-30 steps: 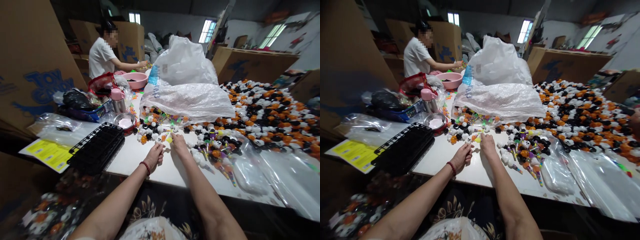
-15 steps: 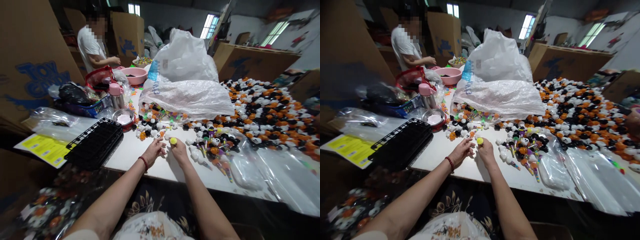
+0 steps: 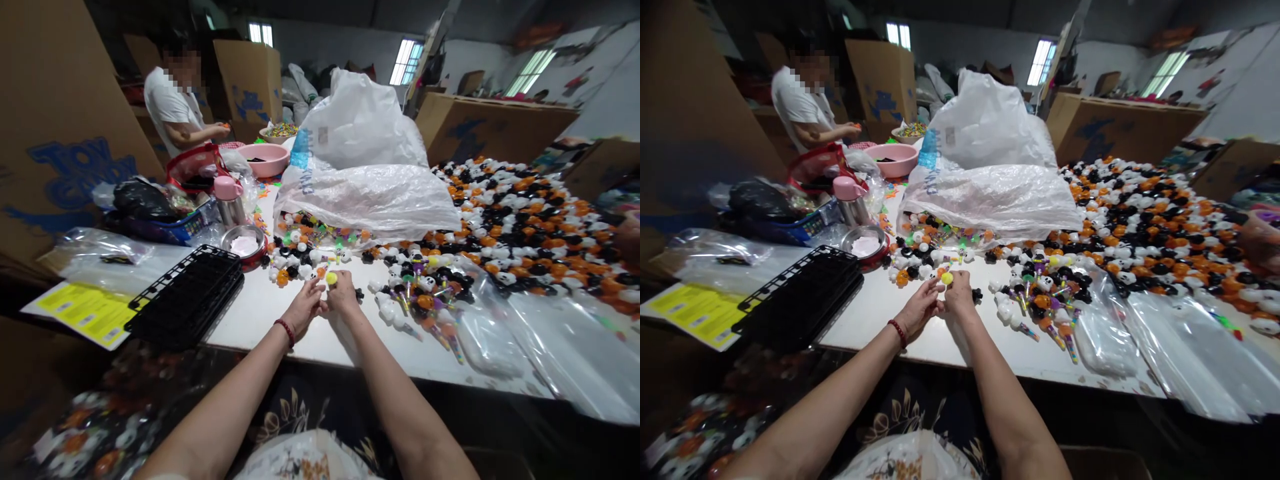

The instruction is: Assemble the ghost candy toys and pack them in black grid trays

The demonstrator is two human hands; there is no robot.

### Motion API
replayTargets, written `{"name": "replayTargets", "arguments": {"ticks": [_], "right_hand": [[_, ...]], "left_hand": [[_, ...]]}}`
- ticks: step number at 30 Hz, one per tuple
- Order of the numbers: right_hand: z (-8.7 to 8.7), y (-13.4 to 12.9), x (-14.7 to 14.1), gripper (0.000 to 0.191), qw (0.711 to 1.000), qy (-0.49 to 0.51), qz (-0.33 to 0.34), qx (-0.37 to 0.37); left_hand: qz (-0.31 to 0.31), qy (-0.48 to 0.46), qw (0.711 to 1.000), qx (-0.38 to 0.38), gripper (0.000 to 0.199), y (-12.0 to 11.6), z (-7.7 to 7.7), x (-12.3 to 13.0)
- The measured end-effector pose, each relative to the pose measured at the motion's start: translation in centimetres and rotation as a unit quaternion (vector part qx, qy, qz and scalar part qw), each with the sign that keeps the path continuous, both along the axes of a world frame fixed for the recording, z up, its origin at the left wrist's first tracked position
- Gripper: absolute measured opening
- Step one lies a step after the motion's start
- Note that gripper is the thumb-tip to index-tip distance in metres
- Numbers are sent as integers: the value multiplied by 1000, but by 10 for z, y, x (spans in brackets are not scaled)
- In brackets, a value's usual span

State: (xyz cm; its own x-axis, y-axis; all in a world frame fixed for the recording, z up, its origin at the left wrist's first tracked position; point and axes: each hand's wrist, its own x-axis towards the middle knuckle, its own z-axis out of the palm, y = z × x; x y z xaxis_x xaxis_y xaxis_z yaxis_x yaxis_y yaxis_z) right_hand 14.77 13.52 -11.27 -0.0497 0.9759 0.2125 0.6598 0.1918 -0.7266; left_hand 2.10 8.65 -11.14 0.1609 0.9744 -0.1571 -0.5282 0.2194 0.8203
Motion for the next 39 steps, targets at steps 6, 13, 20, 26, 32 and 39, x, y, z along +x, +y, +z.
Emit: {"name": "replayTargets", "arguments": {"ticks": [6, 13, 20, 26, 32, 39], "right_hand": [[2, -9, -2, 41, 992, 99, -54, -60], [15, -46, -15, 41, 975, 202, 90, -15], [34, -64, 21, 33, 980, 186, 37, -56], [31, -67, 40, 31, 976, 172, 73, -110], [24, -70, 42, 37, 977, 179, 74, -93], [28, -62, 48, 33, 974, 218, 40, -49]], "left_hand": [[0, -14, 1000, 1, 50, -1, 1, 1], [5, -42, 999, 15, 44, -2, 1, 4], [-7, -48, 999, -6, 38, 2, -2, -2], [-30, -98, 994, -49, 40, 5, 4, -8], [-43, -116, 990, -71, 32, 3, 10, -11], [-54, -123, 987, -82, 29, 8, 6, -12]]}}
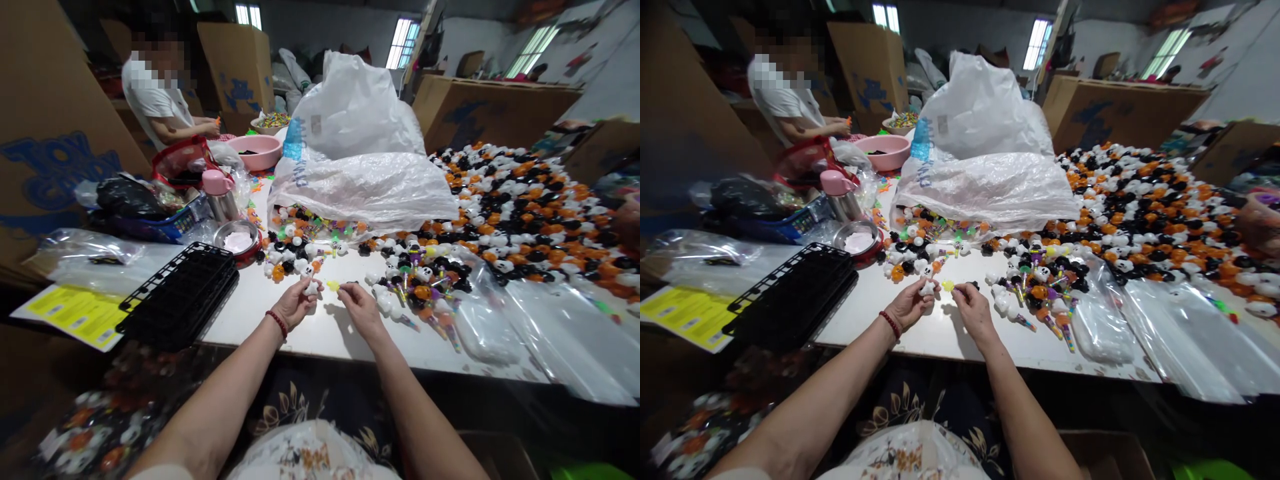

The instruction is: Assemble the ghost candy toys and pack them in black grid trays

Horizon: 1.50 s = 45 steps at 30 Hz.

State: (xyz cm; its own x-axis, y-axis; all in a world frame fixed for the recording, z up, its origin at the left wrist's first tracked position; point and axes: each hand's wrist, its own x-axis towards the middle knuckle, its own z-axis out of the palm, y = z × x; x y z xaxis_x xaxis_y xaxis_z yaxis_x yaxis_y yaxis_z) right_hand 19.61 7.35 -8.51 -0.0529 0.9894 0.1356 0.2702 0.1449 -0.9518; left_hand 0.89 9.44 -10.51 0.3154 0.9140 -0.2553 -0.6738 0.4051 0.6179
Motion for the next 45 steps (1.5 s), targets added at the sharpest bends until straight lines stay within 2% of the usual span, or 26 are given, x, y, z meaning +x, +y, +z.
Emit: {"name": "replayTargets", "arguments": {"ticks": [4, 10, 15, 18, 25, 33, 35, 38, 39, 41, 43, 45], "right_hand": [[2, 0, -4, 32, 1000, -14, 8, 15], [10, -2, -6, 26, 995, -60, 36, 64], [15, 0, -1, 24, 989, -99, 56, 94], [18, 0, -1, 24, 988, -107, 66, 87], [20, 2, -13, 23, 992, -95, 79, 21], [6, -7, -45, 17, 981, -184, 48, 41], [4, -9, -47, 17, 983, -177, 47, 33], [10, -2, -27, 24, 991, -124, 37, 27], [15, 3, -14, 28, 993, -113, 11, 34], [26, 16, 18, 35, 984, -138, -82, 75], [36, 28, 46, 40, 945, -233, -178, 146], [39, 35, 61, 45, 902, -342, -189, 183]], "left_hand": [[-9, 35, 999, 23, 44, 1, -4, 2], [19, 61, 997, 31, 36, -1, -3, 5], [22, 79, 996, 38, 38, -2, 0, 7], [21, 77, 996, 35, 39, -4, 1, 7], [19, 111, 993, 46, 43, -6, -1, 9], [54, 180, 981, 41, 47, -11, -8, 15], [58, 190, 979, 40, 49, -13, -7, 16], [57, 189, 979, 59, 50, -16, -5, 19], [53, 195, 977, 70, 49, -17, -4, 20], [40, 208, 973, 91, 47, -17, -4, 21], [27, 208, 972, 105, 42, -16, -4, 21], [17, 195, 974, 114, 37, -16, -5, 20]]}}
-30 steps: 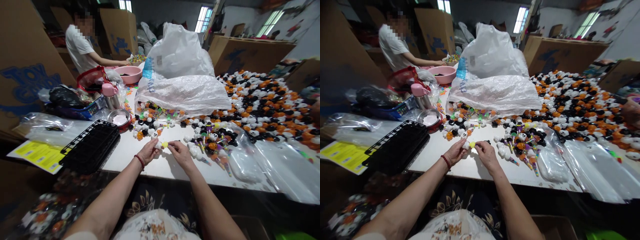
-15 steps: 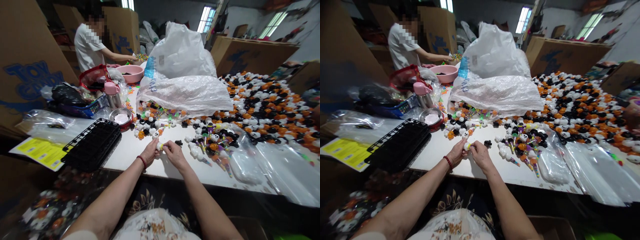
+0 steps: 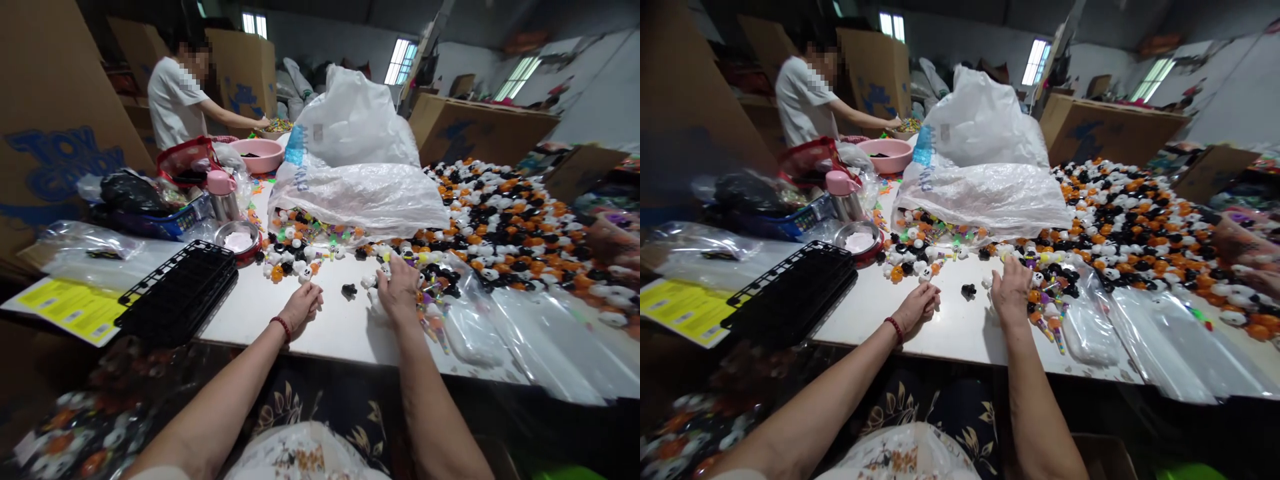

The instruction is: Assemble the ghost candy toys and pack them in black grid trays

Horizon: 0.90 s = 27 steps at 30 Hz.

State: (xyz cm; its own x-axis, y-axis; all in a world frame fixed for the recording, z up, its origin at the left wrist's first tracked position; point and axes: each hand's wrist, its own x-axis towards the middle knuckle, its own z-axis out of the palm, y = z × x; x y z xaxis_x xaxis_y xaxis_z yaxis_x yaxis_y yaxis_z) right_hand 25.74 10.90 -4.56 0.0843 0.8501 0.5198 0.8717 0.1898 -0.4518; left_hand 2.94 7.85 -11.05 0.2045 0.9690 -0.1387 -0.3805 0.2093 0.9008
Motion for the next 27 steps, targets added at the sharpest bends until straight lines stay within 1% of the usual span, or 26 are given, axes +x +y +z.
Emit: {"name": "replayTargets", "arguments": {"ticks": [1, 3, 5, 6, 7, 9, 11, 13, 14, 15, 18, 20, 22, 24, 27], "right_hand": [[-2, 2, 1, 47, 999, -49, 10, -23], [-10, 1, -9, 45, 986, -115, 51, -111], [-23, -4, -28, 39, 967, -149, 85, -185], [-30, -7, -39, 35, 963, -151, 98, -202], [-36, -10, -48, 32, 962, -139, 115, -205], [-45, -14, -65, 32, 965, -63, 160, -197], [-51, -15, -79, 41, 954, 43, 222, -198], [-52, -11, -89, 52, 937, 110, 264, -201], [-52, -6, -94, 56, 937, 114, 270, -192], [-50, 1, -98, 58, 942, 100, 267, -177], [-44, 29, -108, 56, 965, -5, 232, -124], [-42, 48, -115, 53, 965, -67, 223, -120], [-43, 62, -120, 49, 959, -90, 234, -130], [-46, 66, -121, 42, 956, -88, 244, -138], [-51, 56, -113, 35, 961, -77, 225, -142]], "left_hand": [[-4, -5, 1000, 2, 36, 0, 0, 0], [-1, -12, 1000, 4, 35, -1, -1, -1], [10, -12, 1000, -1, 35, -2, 0, -1], [18, -10, 1000, -5, 37, -2, 0, 0], [28, -9, 1000, -8, 42, -2, 0, 0], [42, -18, 999, -5, 53, -2, 0, -1], [38, -30, 999, 3, 58, 0, -2, -2], [30, -33, 999, -4, 55, 3, -5, -4], [31, -35, 999, -11, 53, 5, -6, -5], [36, -42, 998, -19, 51, 6, -7, -6], [51, -84, 995, -26, 47, 10, -8, -9], [55, -102, 993, -24, 45, 11, -6, -10], [60, -112, 992, -23, 44, 11, -4, -10], [66, -116, 991, -24, 44, 10, -1, -10], [69, -111, 991, -20, 46, 10, -1, -8]]}}
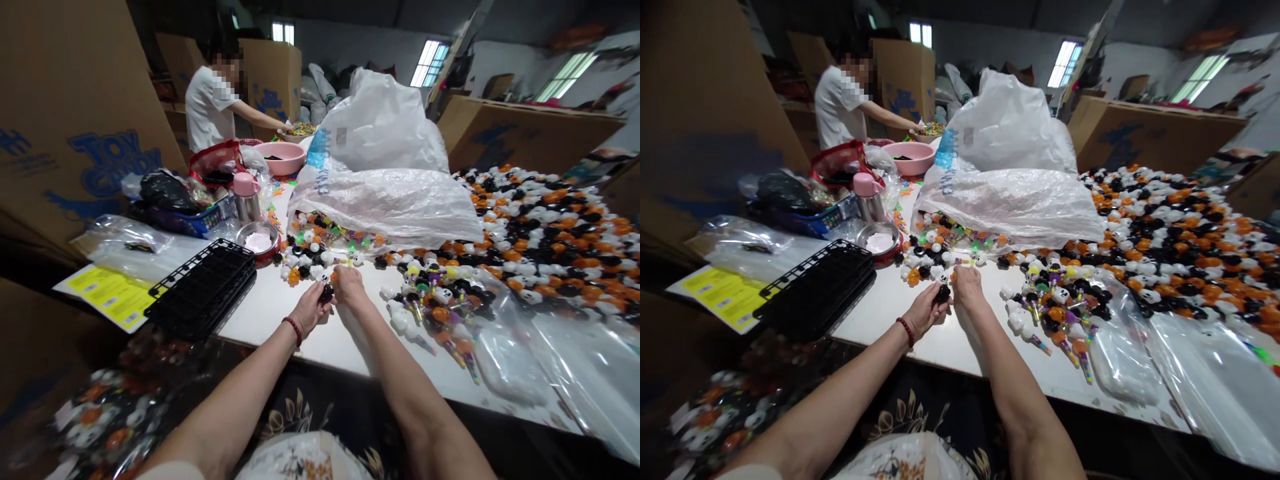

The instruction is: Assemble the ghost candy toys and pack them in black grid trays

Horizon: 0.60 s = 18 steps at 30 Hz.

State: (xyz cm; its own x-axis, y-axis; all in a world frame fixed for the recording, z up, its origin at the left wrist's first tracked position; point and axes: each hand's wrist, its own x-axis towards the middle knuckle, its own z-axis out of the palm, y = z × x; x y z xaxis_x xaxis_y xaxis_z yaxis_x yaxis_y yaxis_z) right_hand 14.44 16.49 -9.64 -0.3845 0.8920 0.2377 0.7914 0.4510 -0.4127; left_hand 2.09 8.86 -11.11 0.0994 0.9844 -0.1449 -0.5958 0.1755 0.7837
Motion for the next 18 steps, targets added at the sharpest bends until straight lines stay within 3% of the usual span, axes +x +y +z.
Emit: {"name": "replayTargets", "arguments": {"ticks": [3, 7, 11, 18], "right_hand": [[-2, -25, 19, 39, 995, 95, -26, -19], [6, -61, 41, 49, 967, 246, -30, -65], [18, -80, 47, 46, 972, 214, 19, -90], [30, -76, 49, 38, 988, 115, 56, -92]], "left_hand": [[-14, -3, 1000, -5, 47, 1, -2, 1], [-29, -14, 999, -33, 49, 2, -3, 1], [-41, 0, 999, -25, 46, 0, -1, 1], [-50, 35, 998, -17, 43, -4, 4, 2]]}}
